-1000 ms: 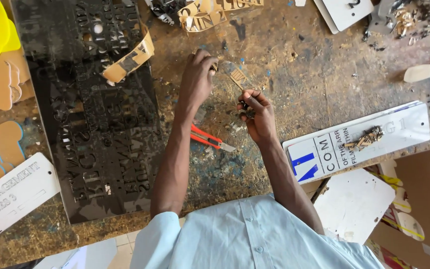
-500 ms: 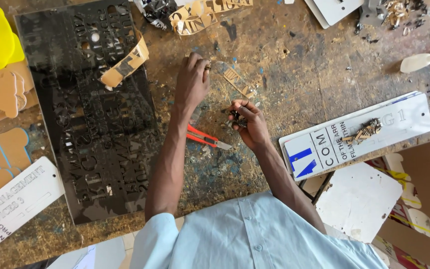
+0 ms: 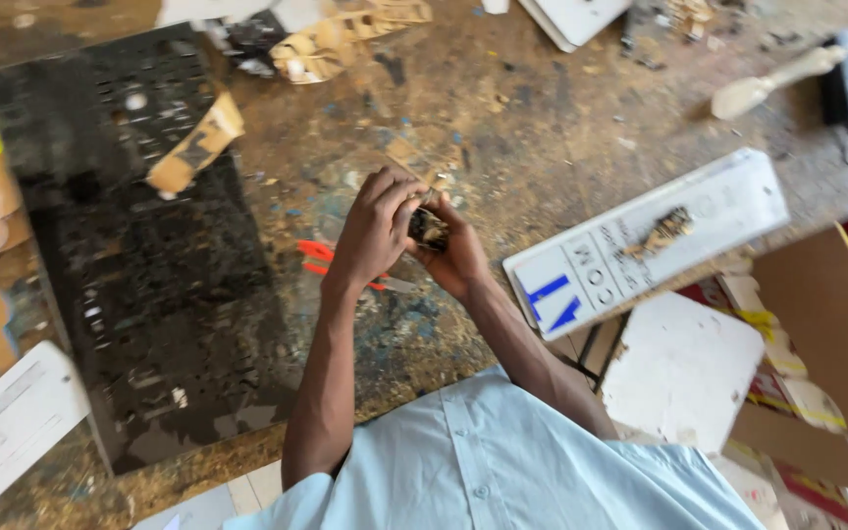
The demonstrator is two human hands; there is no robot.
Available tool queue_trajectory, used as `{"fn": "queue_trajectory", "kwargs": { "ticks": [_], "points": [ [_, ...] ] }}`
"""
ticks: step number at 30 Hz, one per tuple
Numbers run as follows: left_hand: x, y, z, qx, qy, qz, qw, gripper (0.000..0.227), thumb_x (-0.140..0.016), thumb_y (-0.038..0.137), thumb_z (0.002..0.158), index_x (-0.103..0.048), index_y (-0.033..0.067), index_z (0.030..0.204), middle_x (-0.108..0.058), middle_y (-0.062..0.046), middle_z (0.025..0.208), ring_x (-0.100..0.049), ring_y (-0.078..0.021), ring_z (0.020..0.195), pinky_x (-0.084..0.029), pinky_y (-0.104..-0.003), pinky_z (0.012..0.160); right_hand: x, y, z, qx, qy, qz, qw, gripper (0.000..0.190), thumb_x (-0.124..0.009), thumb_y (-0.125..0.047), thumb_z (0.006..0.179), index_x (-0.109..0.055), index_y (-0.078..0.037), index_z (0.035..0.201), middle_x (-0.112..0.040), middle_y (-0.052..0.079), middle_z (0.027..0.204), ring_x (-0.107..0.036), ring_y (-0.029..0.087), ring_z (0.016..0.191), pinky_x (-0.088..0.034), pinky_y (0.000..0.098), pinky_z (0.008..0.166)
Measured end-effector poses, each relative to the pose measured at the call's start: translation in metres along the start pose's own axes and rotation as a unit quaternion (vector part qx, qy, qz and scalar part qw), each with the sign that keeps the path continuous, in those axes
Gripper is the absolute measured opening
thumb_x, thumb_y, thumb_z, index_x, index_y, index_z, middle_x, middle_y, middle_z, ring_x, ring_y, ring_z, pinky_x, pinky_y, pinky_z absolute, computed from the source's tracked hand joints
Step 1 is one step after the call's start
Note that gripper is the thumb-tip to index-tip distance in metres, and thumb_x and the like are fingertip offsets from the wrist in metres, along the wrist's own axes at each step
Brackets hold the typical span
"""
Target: The person uses a red utility knife to cut and remove excess material from a cardboard stencil featuring text such as 'ADMINISTRATION' and 'IRRIGATION'. They carefully scrape the surface to clean the cut letters and then gather the small cardboard scraps from the workbench, placing them onto a white rectangular board.
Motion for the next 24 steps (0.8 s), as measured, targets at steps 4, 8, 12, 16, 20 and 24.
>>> {"fn": "queue_trajectory", "kwargs": {
  "ticks": [4, 8, 12, 16, 20, 24],
  "points": [
    [-0.033, 0.019, -0.019, -0.016, -0.060, 0.031, 0.998, 0.041, -0.058, 0.001, 0.115, -0.069, 0.0070, 0.155, -0.065, -0.016, 0.147, -0.057, -0.0405, 0.148, -0.049, -0.059, 0.117, 0.045, 0.002, 0.005, -0.010, 0.008, 0.072, 0.997, 0.037, -0.075, -0.034, 0.113, -0.077, 0.001, 0.124, -0.074, 0.019, 0.111, -0.080, 0.033, 0.097, -0.076, 0.0474, 0.080],
    [-0.050, 0.063, -0.010, -0.034, -0.024, -0.136, 0.990, 0.049, -0.069, 0.005, 0.111, -0.063, 0.0028, 0.159, -0.065, -0.022, 0.155, -0.057, -0.0443, 0.152, -0.057, -0.054, 0.112, 0.065, -0.030, -0.019, 0.022, 0.055, 0.093, 0.994, 0.029, -0.079, -0.030, 0.110, -0.078, -0.002, 0.115, -0.071, 0.015, 0.105, -0.080, 0.031, 0.095, -0.074, 0.0436, 0.078],
    [-0.118, 0.061, -0.005, 0.025, -0.008, -0.212, 0.977, 0.058, -0.067, 0.027, 0.121, -0.049, 0.0051, 0.172, -0.049, -0.023, 0.174, -0.046, -0.0434, 0.161, -0.046, -0.059, 0.128, 0.090, -0.082, -0.045, 0.058, -0.059, 0.089, 0.993, 0.036, -0.071, -0.038, 0.115, -0.074, -0.006, 0.131, -0.077, 0.019, 0.122, -0.083, 0.030, 0.102, -0.076, 0.0384, 0.071],
    [-0.193, 0.094, 0.007, 0.235, 0.030, -0.513, 0.825, 0.068, -0.062, 0.054, 0.116, -0.053, 0.0089, 0.166, -0.059, -0.002, 0.142, -0.061, -0.0110, 0.121, -0.060, -0.029, 0.099, 0.123, -0.122, -0.061, 0.077, -0.099, 0.121, 0.985, 0.033, -0.067, -0.039, 0.117, -0.074, -0.010, 0.132, -0.078, 0.016, 0.123, -0.083, 0.029, 0.106, -0.072, 0.0310, 0.069],
    [-0.269, 0.127, 0.016, 0.327, 0.152, -0.692, 0.625, 0.037, -0.053, 0.055, 0.120, -0.076, 0.0272, 0.112, -0.075, 0.023, 0.088, -0.071, 0.0026, 0.073, -0.061, -0.015, 0.084, 0.147, -0.161, -0.066, 0.102, -0.146, 0.105, 0.979, 0.029, -0.067, -0.035, 0.116, -0.072, -0.012, 0.132, -0.076, 0.016, 0.122, -0.083, 0.031, 0.106, -0.065, 0.0265, 0.064],
    [-0.328, 0.079, -0.003, 0.352, 0.167, -0.705, 0.592, 0.041, -0.053, 0.058, 0.119, -0.078, 0.0263, 0.115, -0.082, 0.018, 0.091, -0.073, -0.0033, 0.067, -0.064, -0.018, 0.078, 0.172, -0.188, -0.069, 0.045, -0.152, 0.100, 0.982, 0.032, -0.064, -0.039, 0.117, -0.073, -0.012, 0.133, -0.079, 0.015, 0.117, -0.085, 0.032, 0.105, -0.067, 0.0288, 0.062]
  ]
}}
Point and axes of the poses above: each hand's wrist, its own z-axis towards the middle knuckle, its own x-axis out of the back of the hand, y = z × x, the point moved 6 cm from there along z, towards the middle knuckle
